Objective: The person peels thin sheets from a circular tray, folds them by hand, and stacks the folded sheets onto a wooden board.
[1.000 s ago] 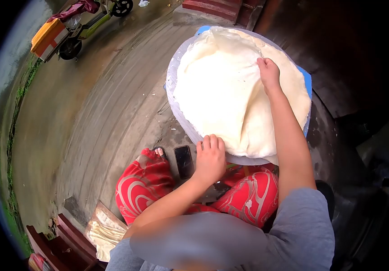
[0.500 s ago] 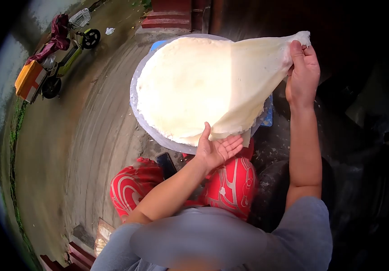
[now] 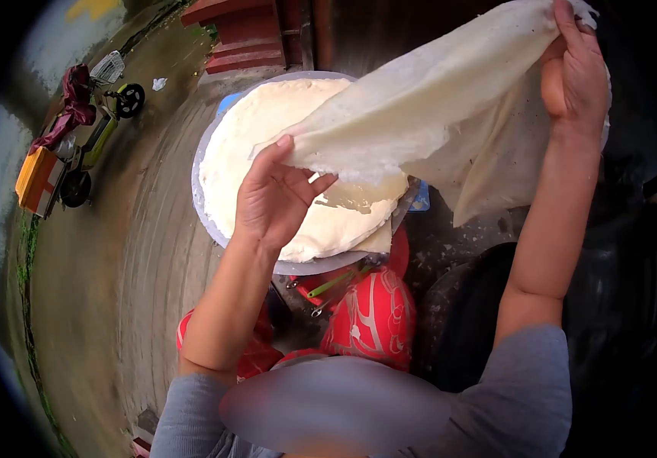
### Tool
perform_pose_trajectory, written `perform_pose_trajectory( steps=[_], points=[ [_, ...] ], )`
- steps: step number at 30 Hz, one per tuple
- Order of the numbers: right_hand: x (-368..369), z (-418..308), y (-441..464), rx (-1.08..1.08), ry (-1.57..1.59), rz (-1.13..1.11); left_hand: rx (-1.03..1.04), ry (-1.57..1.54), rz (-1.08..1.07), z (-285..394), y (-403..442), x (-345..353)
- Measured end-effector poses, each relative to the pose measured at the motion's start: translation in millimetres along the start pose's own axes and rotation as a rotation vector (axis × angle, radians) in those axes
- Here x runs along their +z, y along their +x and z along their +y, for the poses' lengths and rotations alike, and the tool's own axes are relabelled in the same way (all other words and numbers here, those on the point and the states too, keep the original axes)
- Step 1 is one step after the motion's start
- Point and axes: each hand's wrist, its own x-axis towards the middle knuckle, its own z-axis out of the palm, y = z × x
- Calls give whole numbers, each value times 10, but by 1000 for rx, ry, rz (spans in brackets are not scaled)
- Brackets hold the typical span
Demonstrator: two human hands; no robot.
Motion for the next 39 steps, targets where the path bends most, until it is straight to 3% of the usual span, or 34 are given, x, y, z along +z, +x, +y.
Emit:
perform_pose_trajectory(
  steps=[1,2,3,6,11,14,15,17,19,21,25,29,31,34,37,39],
  points=[
    [158,65,64,142,104,-77,43,74,26,130,85,-14],
    [344,200,47,34,-44,-98,50,107,41,264,212,-78],
    [222,423,232,236,102,-114,59,142,55,394,357,-163],
    [491,871,442,313,102,-87,158,325,192,764,755,-300],
    [962,996,491,122,238,-134,527,540,163,1482,940,-323],
    [728,958,159,87,328,-265,613,538,101,1587,448,-380],
    [709,902,-133,94,309,-261,623,538,171,1492,237,-490],
    [618,865,-783,209,252,-203,534,554,230,1098,-267,-635],
    [358,1058,-1454,369,191,-217,376,506,431,672,-667,-939],
    [171,1241,-2085,648,131,-106,232,380,621,230,-974,-1156],
    [-171,1414,-2896,1012,191,4,39,219,689,-410,-1386,-1431],
    [-227,1236,-3208,1049,178,108,-6,105,670,-708,-1638,-1528],
    [-223,1189,-3241,1052,173,115,-12,-210,646,-642,-1619,-1480],
    [-214,1150,-3157,1052,194,74,9,-292,723,-506,-1485,-1602],
    [-153,1174,-2988,1189,215,20,29,-384,776,-422,-1390,-1770],
    [-109,1254,-2927,1361,57,45,94,-315,808,-391,-1361,-1759]
  ],
)
